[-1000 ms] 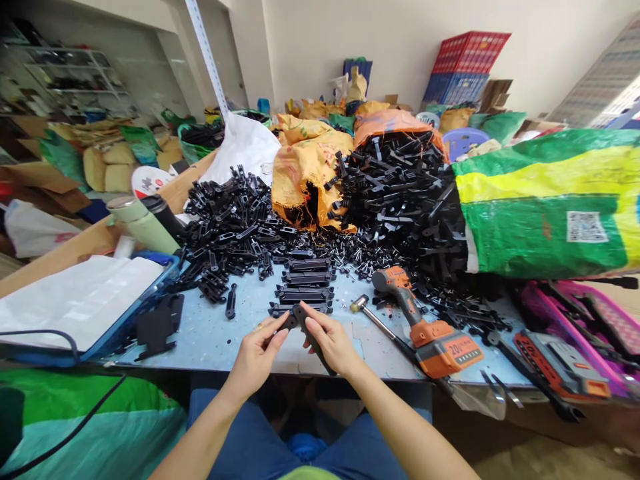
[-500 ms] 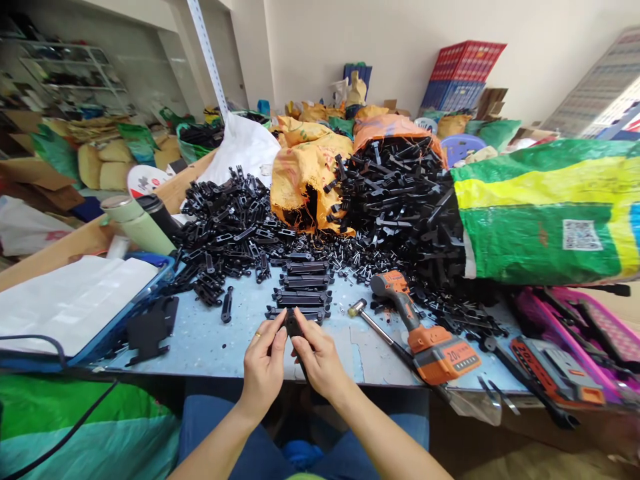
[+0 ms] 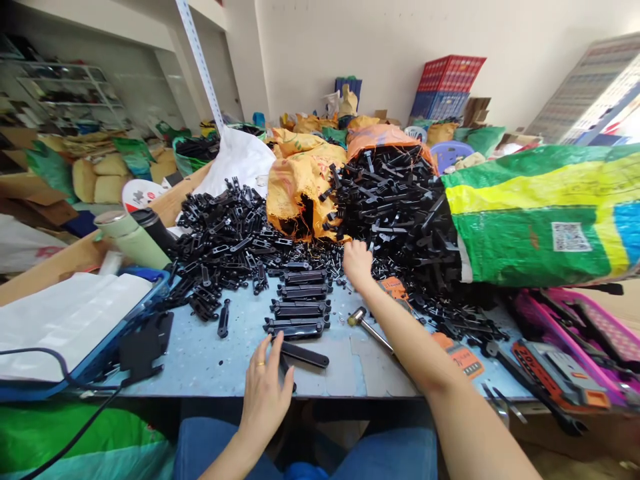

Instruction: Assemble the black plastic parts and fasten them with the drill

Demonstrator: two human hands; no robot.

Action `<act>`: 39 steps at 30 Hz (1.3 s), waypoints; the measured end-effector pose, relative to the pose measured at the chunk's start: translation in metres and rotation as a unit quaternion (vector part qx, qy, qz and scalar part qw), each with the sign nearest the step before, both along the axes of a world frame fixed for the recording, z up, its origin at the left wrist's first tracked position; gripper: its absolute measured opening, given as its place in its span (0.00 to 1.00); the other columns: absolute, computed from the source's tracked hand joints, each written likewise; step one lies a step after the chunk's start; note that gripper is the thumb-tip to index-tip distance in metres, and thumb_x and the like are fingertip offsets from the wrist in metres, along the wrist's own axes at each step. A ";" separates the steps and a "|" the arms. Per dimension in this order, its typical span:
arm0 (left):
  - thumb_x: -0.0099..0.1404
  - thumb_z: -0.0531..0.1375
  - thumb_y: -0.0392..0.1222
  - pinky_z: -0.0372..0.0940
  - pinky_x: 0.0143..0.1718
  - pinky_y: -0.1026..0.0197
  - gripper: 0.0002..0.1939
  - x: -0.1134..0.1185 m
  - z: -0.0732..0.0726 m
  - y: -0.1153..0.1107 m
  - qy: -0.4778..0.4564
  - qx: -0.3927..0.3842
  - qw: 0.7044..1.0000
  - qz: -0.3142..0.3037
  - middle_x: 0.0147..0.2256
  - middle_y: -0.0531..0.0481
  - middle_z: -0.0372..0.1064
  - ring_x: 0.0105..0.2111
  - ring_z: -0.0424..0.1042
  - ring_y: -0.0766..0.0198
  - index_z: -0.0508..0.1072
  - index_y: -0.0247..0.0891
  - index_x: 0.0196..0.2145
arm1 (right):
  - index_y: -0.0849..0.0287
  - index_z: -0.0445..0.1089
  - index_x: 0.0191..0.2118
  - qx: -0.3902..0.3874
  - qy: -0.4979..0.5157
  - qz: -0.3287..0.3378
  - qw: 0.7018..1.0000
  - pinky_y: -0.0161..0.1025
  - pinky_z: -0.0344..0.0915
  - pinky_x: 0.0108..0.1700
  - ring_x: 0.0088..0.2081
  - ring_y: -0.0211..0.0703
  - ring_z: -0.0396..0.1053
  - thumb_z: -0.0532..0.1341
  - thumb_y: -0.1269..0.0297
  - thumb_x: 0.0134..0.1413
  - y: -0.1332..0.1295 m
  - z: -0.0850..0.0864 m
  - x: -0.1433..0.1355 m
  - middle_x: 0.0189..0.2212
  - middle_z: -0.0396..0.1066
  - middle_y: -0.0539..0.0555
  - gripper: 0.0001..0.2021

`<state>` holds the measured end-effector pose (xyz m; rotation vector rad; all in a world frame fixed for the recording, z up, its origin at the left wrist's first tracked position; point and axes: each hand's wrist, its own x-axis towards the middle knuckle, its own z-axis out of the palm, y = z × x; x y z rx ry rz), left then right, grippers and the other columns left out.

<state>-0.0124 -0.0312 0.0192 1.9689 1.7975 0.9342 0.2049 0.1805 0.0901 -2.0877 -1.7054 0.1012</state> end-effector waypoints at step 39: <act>0.45 0.63 0.61 0.58 0.45 0.52 0.37 -0.011 0.014 0.044 0.165 -0.075 0.932 -0.315 0.44 0.45 0.64 0.45 0.63 0.51 0.61 0.39 0.48 | 0.57 0.65 0.46 -0.138 -0.137 0.431 0.881 0.34 0.53 0.30 0.32 0.40 0.67 0.45 0.53 0.62 -0.203 -0.030 0.019 0.32 0.70 0.53 0.18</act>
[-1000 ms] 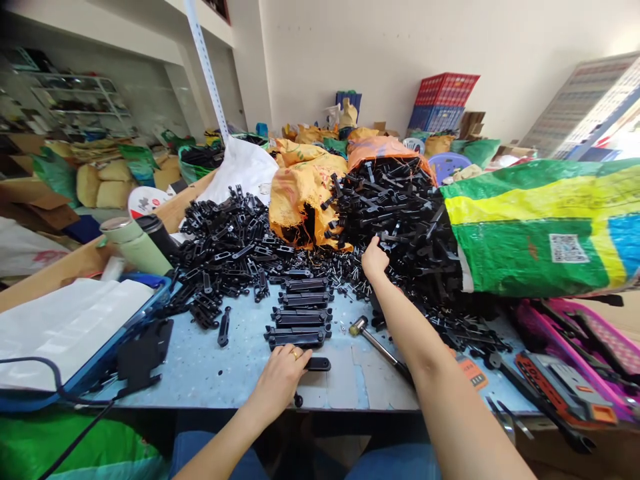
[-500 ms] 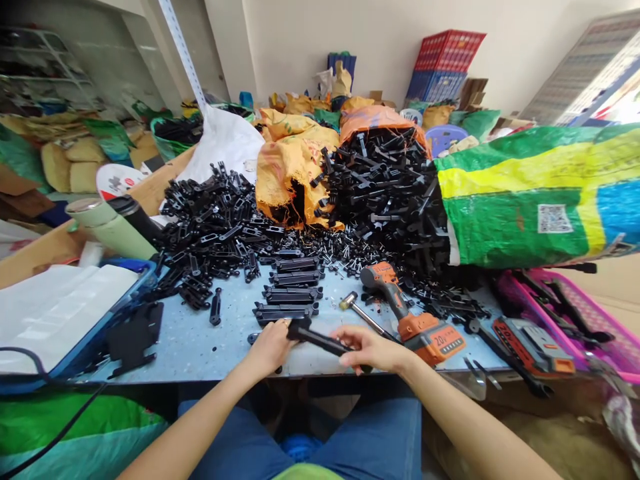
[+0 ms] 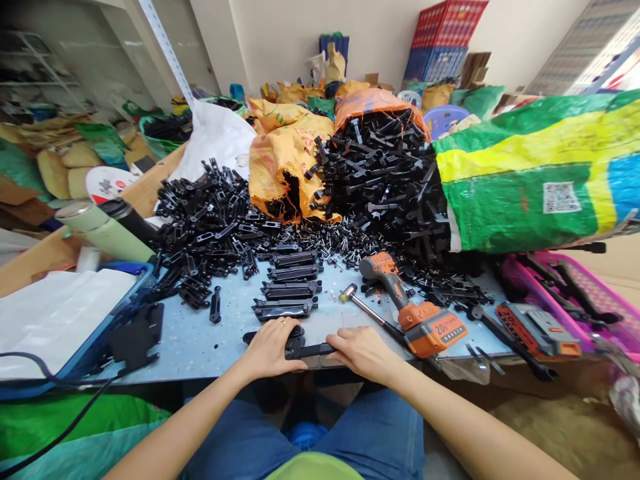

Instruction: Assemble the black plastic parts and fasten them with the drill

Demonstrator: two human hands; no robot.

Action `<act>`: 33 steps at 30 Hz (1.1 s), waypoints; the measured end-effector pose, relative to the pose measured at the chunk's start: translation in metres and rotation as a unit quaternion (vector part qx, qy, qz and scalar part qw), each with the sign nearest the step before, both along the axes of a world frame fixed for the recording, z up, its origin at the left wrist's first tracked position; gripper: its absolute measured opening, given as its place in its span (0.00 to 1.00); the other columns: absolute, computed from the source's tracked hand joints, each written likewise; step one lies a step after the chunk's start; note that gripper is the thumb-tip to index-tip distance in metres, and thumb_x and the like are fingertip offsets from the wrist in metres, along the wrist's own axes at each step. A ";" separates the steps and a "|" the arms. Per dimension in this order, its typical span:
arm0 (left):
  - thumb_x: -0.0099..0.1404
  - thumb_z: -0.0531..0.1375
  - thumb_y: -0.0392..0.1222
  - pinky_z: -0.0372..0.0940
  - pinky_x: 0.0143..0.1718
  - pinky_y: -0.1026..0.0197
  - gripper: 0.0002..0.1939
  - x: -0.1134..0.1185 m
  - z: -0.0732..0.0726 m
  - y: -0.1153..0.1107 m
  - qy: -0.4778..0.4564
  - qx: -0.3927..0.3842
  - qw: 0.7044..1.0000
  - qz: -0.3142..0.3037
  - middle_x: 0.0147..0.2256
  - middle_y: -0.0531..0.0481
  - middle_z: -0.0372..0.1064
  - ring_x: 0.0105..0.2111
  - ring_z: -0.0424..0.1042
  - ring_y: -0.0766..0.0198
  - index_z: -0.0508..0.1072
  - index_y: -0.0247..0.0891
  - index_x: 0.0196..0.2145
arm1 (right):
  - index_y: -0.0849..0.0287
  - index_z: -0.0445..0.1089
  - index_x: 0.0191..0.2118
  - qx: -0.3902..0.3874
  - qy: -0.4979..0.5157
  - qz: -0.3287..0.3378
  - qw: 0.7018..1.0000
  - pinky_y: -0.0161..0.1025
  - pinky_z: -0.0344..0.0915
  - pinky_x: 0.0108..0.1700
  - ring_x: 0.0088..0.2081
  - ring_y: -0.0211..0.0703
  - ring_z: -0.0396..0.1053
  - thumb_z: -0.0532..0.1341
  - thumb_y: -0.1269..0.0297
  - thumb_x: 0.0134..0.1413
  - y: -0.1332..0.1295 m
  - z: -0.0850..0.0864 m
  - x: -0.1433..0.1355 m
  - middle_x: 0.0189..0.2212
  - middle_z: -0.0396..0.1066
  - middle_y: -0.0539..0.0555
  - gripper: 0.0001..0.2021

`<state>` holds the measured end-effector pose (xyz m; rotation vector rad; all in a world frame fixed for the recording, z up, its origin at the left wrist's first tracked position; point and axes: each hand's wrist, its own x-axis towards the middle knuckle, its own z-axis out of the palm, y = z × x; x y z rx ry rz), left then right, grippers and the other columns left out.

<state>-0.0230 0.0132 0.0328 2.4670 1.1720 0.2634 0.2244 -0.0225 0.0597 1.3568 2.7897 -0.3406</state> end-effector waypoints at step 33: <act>0.65 0.53 0.35 0.63 0.43 0.52 0.09 0.159 0.010 0.151 0.089 0.106 0.990 0.022 0.41 0.39 0.66 0.41 0.68 0.57 0.68 0.28 0.41 | 0.58 0.67 0.46 0.130 -0.029 -0.388 0.912 0.39 0.60 0.47 0.46 0.44 0.65 0.49 0.62 0.60 0.035 0.012 0.157 0.45 0.68 0.58 0.14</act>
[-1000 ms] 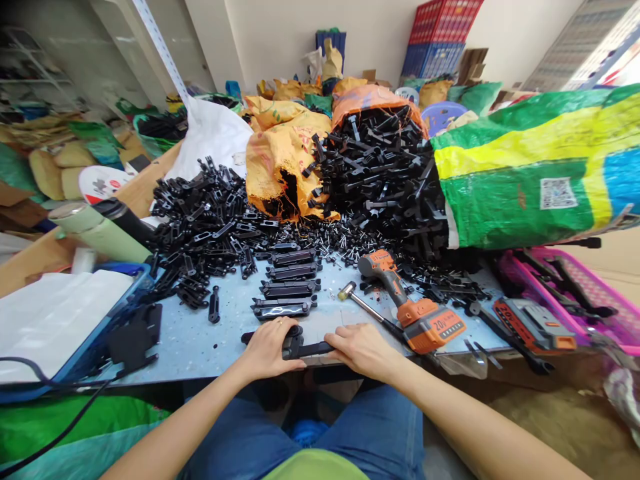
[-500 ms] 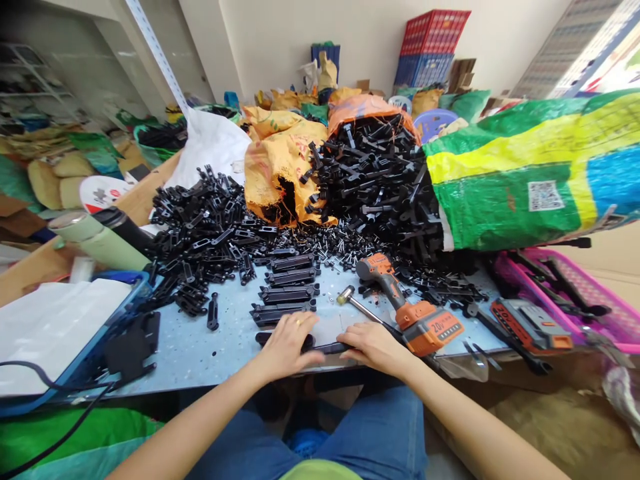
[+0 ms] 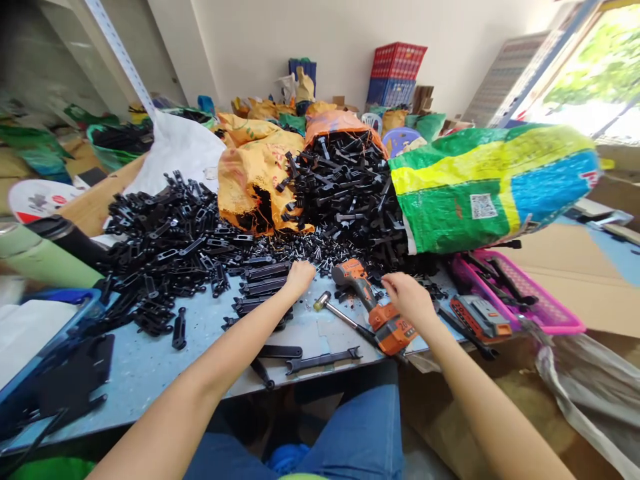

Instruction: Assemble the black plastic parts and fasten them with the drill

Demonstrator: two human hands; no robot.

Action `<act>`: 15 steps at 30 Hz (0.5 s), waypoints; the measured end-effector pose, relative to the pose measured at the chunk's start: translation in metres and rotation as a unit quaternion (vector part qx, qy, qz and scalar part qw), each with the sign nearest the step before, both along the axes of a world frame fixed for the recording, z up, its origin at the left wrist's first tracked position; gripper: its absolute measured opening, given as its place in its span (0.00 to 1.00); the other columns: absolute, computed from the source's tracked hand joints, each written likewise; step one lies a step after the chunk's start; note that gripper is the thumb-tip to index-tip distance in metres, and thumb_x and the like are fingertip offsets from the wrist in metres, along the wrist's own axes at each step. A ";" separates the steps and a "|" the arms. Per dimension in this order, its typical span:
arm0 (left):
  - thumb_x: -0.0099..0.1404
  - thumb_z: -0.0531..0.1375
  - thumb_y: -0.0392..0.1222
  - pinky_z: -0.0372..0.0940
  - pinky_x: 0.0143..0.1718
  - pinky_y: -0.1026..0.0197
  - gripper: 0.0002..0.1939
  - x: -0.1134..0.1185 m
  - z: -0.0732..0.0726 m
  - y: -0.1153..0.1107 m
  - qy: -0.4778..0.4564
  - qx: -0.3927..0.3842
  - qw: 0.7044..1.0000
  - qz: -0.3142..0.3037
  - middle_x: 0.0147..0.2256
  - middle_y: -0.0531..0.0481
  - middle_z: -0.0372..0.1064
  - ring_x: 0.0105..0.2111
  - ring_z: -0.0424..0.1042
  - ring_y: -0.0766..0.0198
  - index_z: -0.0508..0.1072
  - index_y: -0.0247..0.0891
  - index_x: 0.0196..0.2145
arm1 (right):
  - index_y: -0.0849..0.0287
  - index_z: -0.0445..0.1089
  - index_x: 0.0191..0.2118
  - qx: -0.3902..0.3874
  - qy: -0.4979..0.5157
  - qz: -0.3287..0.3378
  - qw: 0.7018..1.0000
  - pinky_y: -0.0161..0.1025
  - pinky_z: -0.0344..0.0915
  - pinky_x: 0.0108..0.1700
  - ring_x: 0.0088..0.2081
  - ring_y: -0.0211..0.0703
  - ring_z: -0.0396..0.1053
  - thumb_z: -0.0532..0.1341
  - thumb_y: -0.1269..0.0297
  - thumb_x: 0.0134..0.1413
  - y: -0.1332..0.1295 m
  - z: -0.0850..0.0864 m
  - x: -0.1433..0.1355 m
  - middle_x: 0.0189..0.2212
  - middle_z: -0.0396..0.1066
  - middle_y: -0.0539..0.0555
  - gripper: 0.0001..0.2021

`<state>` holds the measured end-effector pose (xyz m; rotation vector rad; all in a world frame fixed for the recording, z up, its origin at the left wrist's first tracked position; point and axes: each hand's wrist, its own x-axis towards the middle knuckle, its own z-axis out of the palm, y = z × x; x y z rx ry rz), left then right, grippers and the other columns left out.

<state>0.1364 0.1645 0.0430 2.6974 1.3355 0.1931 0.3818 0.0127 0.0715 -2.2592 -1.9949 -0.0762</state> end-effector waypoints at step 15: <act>0.65 0.46 0.40 0.63 0.37 0.59 0.15 -0.202 0.008 -0.126 -0.196 -0.150 0.962 0.114 0.32 0.49 0.71 0.33 0.70 0.61 0.71 0.38 0.33 | 0.65 0.69 0.41 -0.168 -0.066 -0.029 0.983 0.38 0.60 0.43 0.43 0.48 0.67 0.58 0.72 0.49 0.075 -0.044 0.060 0.40 0.70 0.63 0.11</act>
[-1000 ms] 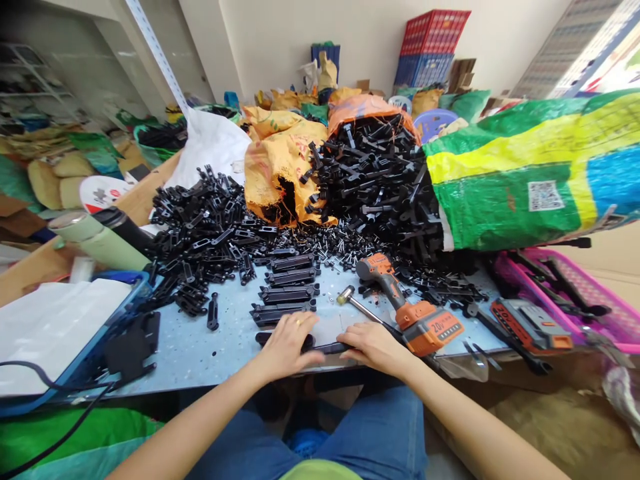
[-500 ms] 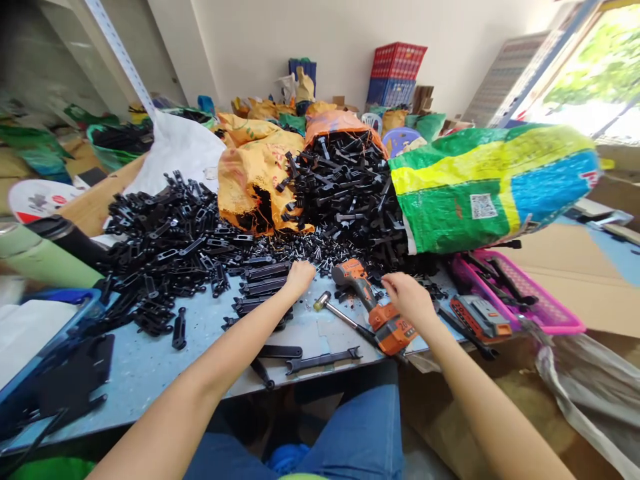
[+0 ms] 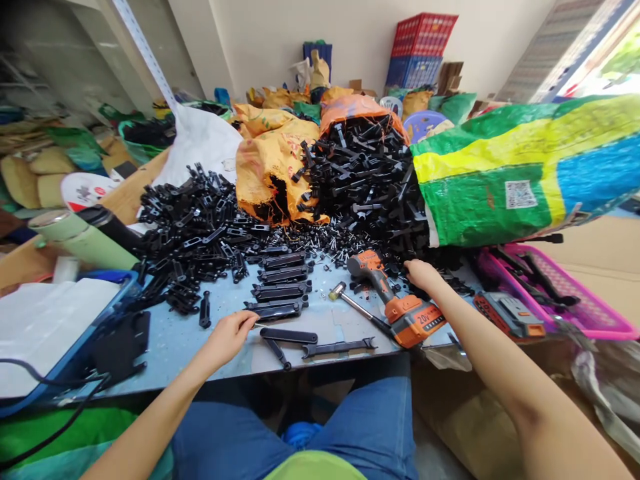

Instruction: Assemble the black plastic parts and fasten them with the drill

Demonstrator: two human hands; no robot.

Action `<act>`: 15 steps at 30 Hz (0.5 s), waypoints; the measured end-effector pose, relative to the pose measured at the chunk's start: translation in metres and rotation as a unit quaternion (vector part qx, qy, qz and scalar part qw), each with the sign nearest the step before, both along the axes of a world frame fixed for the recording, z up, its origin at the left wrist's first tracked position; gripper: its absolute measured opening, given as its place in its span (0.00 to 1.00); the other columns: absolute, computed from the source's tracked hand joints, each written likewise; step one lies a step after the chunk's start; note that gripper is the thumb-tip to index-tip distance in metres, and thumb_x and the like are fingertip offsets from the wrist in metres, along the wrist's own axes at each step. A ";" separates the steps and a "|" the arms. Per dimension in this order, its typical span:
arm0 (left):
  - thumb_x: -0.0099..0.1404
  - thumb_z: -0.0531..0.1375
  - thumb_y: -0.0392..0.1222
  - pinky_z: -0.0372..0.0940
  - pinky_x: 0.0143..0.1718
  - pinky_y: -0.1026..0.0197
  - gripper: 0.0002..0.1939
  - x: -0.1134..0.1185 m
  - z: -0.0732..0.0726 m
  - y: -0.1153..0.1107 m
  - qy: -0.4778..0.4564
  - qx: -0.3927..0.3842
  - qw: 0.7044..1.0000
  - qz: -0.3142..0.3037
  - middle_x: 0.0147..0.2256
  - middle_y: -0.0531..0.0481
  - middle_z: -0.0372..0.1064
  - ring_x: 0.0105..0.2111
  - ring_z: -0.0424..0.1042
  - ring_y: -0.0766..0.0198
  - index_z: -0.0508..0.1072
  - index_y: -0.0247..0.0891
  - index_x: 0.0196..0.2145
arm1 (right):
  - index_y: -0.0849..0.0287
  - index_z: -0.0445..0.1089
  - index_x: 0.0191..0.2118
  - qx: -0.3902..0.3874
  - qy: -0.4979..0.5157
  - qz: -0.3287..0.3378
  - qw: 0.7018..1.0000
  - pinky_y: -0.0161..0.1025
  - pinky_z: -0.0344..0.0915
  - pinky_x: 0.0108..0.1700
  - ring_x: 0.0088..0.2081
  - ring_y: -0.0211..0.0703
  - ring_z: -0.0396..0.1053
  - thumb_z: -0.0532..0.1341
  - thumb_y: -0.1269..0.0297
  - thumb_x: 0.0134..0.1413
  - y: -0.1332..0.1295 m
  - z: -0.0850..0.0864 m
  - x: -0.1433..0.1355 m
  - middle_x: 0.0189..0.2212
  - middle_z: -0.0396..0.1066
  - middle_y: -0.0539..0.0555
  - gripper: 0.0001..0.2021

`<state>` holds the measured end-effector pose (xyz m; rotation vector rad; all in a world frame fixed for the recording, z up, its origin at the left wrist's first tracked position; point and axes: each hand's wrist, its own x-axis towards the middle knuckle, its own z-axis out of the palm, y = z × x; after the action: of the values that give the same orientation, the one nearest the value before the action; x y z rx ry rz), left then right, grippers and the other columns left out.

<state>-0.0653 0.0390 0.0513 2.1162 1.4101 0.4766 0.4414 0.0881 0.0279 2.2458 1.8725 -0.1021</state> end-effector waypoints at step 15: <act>0.67 0.49 0.37 0.64 0.42 0.56 0.13 0.012 -0.036 -0.028 0.033 0.236 0.971 -0.016 0.39 0.42 0.71 0.40 0.70 0.58 0.68 0.34 0.47 | 0.57 0.68 0.38 0.260 0.407 0.207 0.851 0.40 0.67 0.41 0.37 0.43 0.69 0.59 0.59 0.54 -0.091 0.037 -0.205 0.35 0.71 0.55 0.08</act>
<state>-0.0534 0.0108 0.0156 2.5416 1.3994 0.8022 0.2366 -0.0025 0.0654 2.2057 3.1230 -0.6306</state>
